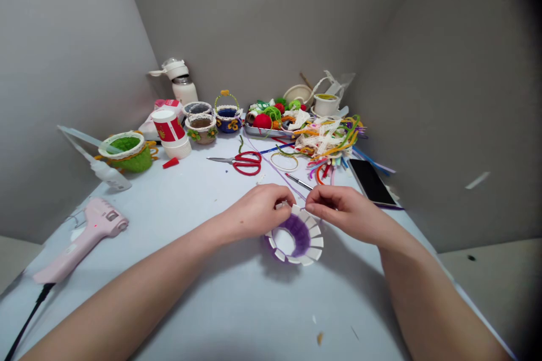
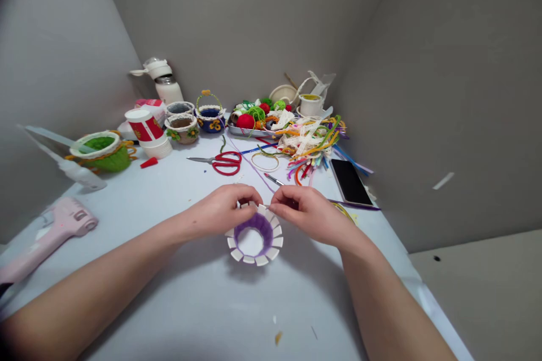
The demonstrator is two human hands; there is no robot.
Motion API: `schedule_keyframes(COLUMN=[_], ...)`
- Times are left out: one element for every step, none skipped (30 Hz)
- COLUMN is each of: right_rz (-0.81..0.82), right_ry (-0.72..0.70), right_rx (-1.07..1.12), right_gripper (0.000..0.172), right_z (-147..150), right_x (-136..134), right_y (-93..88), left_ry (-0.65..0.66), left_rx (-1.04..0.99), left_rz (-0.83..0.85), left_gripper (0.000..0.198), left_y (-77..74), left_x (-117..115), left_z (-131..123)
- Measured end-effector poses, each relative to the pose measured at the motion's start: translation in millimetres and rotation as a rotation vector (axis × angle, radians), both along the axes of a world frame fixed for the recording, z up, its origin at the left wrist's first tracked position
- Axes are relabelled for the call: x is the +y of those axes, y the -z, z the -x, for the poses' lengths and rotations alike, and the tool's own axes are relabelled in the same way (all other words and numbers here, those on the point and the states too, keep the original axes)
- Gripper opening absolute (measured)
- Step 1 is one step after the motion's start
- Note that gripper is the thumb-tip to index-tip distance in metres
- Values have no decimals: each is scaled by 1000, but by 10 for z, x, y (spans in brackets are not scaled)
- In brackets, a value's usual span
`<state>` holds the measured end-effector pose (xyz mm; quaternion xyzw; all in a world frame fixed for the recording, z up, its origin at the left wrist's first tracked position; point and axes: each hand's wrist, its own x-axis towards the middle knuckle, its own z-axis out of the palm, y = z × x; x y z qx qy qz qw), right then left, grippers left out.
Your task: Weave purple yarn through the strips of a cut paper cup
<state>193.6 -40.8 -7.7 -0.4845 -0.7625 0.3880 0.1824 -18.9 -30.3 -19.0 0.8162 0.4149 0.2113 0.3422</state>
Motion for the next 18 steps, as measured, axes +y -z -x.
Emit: schedule_keyframes(right_rz=[-14, -27, -37, -47, -57, -67, -78, -89, -99, -106, -108, -106, -104, -101, -97, -89, -74, -49], right_ry=[2, 3, 4, 2, -2, -12, -25, -40, -59, -80, -101, -121, -136, -145, -144, -135, -124, -114], right_rx=[-3, -4, -4, -3, -1, 1, 3, 3, 2, -1, -5, -13, -24, -36, -47, -55, -58, -52], right_gripper=[28, 27, 27, 26, 25, 25, 25, 25, 25, 25, 24, 24, 24, 24, 24, 25, 26, 26], right_z=[5, 9, 15, 21, 29, 38, 47, 55, 61, 64, 62, 54, 42, 24, 2, -22, -46, -70], right_x=[-4, -8, -12, -17, -24, -32, -40, -49, -58, -65, -70, -72, -69, -62, -50, -34, -15, 6], right_y=[-5, -11, -17, -23, -27, -33, -38, -46, -54, -64, -75, -85, -92, -97, -98, -94, -87, -77], left_ry=[-9, -13, -15, -15, -15, -18, -24, -33, -42, -51, -60, -68, -75, -80, -82, -83, -81, -78], left_rx=[-4, -13, -24, -36, -46, -52, -53, -50, -46, -41, -37, -36, -38, -42, -48, -54, -58, -59], left_rz=[5, 11, 19, 28, 36, 42, 46, 48, 49, 51, 53, 57, 61, 65, 68, 69, 66, 61], left_gripper=[21, 19, 18, 18, 18, 18, 19, 19, 19, 19, 19, 20, 20, 20, 20, 20, 20, 20], left_y=[0, 3, 7, 14, 22, 29, 35, 40, 43, 44, 43, 43, 43, 45, 48, 53, 58, 64], left_x=[-3, -6, -7, -6, -5, -3, -1, 1, 2, 3, 4, 5, 6, 7, 8, 10, 11, 12], left_z=[-3, -6, -9, -12, -16, -19, -23, -26, -29, -31, -33, -33, -33, -32, -31, -30, -29, -28])
